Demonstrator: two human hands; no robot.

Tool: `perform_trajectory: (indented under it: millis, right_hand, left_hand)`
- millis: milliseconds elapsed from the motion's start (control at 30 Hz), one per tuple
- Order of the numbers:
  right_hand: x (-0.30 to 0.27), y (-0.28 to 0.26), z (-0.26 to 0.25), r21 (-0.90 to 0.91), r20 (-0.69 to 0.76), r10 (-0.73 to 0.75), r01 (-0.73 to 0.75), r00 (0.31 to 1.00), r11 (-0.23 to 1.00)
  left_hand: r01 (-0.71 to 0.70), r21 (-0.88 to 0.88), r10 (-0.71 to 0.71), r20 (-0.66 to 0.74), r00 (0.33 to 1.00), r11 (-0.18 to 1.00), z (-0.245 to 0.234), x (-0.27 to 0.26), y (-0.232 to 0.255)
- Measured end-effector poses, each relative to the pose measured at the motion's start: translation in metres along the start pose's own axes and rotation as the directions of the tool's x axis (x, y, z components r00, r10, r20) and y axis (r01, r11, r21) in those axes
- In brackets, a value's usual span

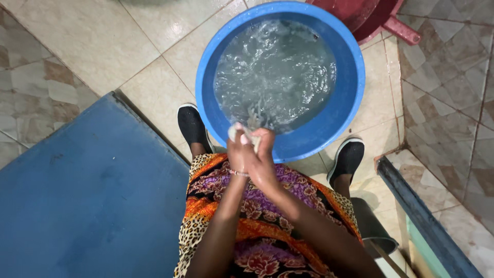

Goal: The person cleans a cloth by scrubbing it with a brush in a bucket of water and later rinsing it while cleaning the floor.

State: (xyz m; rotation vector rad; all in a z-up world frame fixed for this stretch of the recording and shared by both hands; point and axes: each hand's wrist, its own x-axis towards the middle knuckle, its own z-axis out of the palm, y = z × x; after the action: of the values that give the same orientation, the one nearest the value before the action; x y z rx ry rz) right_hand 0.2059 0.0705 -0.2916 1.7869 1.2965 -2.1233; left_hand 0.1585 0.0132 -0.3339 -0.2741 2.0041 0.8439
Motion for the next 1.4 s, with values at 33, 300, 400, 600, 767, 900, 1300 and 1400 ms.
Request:
perform_trajectory:
  millis: [33, 300, 400, 600, 767, 900, 1300, 1400]
  right_hand:
    - [-0.001, 0.000, 0.000, 0.050, -0.010, 0.076, -0.076, 0.997, 0.996]
    - [0.091, -0.035, -0.042, 0.187, 0.112, -0.248, 0.225, 0.962, 0.956]
    - [0.090, -0.036, -0.042, 0.506, 0.353, 0.065, -0.249, 0.933, 0.826]
    - [0.207, 0.057, -0.085, -0.157, 0.222, -0.506, 0.542, 0.834, 0.825]
    - [0.256, 0.162, -0.086, -0.501, -0.204, -0.629, 0.472, 0.750, 0.726]
    - [0.169, 0.150, -0.041, -0.323, 0.013, -0.525, 0.501, 0.851, 0.803]
    - [0.095, 0.021, -0.036, -0.654, 0.276, -0.747, 0.687, 0.605, 0.315]
    - [0.115, 0.020, -0.038, -0.637, 0.188, -0.737, 0.652, 0.649, 0.412]
  left_hand:
    - [-0.055, -0.085, 0.061, 0.067, 0.996, 0.995, -0.002, -0.003, 0.003]
    - [-0.583, -0.074, 0.542, -0.290, 0.789, 0.809, 0.000, -0.048, 0.045]
    - [-0.543, 0.325, 0.625, -0.255, 0.738, 0.774, 0.009, -0.059, 0.055]
    - [-0.503, 0.257, 0.531, -0.048, 0.846, 0.825, 0.008, -0.054, 0.041]
    - [-0.219, -0.006, 0.219, 0.024, 0.975, 0.976, 0.016, -0.029, -0.012]
    - [0.007, -0.139, 0.010, 0.123, 0.992, 0.990, 0.017, 0.004, -0.033]
    - [0.489, -0.761, -0.168, 0.464, 0.870, 0.427, 0.059, 0.106, -0.094]
    - [0.090, -0.259, -0.028, 0.234, 0.972, 0.962, 0.068, 0.143, -0.126]
